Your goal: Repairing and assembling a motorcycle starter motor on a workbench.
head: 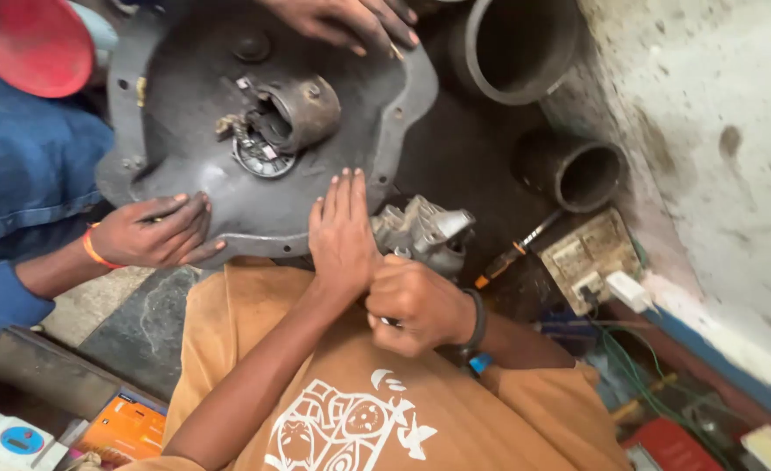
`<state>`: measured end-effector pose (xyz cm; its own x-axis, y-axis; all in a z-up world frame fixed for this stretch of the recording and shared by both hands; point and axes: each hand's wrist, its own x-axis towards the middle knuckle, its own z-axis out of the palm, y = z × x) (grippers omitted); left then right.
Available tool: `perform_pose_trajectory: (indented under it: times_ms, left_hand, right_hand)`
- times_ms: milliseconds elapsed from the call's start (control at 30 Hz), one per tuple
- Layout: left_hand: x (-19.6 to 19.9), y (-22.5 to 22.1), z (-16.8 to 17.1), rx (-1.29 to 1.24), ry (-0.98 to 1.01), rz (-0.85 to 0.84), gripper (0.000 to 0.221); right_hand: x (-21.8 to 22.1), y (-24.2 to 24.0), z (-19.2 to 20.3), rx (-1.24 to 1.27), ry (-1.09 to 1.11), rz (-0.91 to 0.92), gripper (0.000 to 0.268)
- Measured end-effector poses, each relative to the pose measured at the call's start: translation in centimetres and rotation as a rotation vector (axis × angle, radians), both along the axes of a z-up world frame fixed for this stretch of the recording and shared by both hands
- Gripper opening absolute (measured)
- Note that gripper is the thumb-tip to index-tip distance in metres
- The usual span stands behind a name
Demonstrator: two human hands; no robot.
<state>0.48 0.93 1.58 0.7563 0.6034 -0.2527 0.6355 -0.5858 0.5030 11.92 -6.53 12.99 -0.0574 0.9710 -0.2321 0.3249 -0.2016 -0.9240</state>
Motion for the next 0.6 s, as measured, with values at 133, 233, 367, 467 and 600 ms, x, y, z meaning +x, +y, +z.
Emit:
perform_pose_trajectory:
  times_ms: [133, 233, 367, 467, 600]
  left_hand:
    - [0.8, 1.4, 2.2, -0.18, -0.042, -0.004, 0.11]
    - [0.7, 1.4, 2.3, -0.199, -0.048, -0.003, 0.117]
    - [0.3, 1.1, 1.8, -0.213, -0.036, 0.001, 0.113]
    - [0.5, 1.8, 2.8, -0.236, -0.012, -0.009, 0.114]
    - [0.4, 1.8, 2.6, -0.255, 0.005, 0.018, 0.116]
  right_hand:
    - [1.0, -1.4, 1.9, 0.199, 0.129, 0.041, 0.028]
    - [1.5, -0.8, 2.6, 0.103, 0.252, -0.177, 0.031]
    - [3.2, 4.3, 0.5, -0.242, 0.375, -0.472, 0.046]
    - [3.3, 6.5, -3.6, -0.287, 0.309, -0.515, 0.05]
    - [3.1, 7.9, -5.5, -0.559, 0.501, -0.702, 0.049]
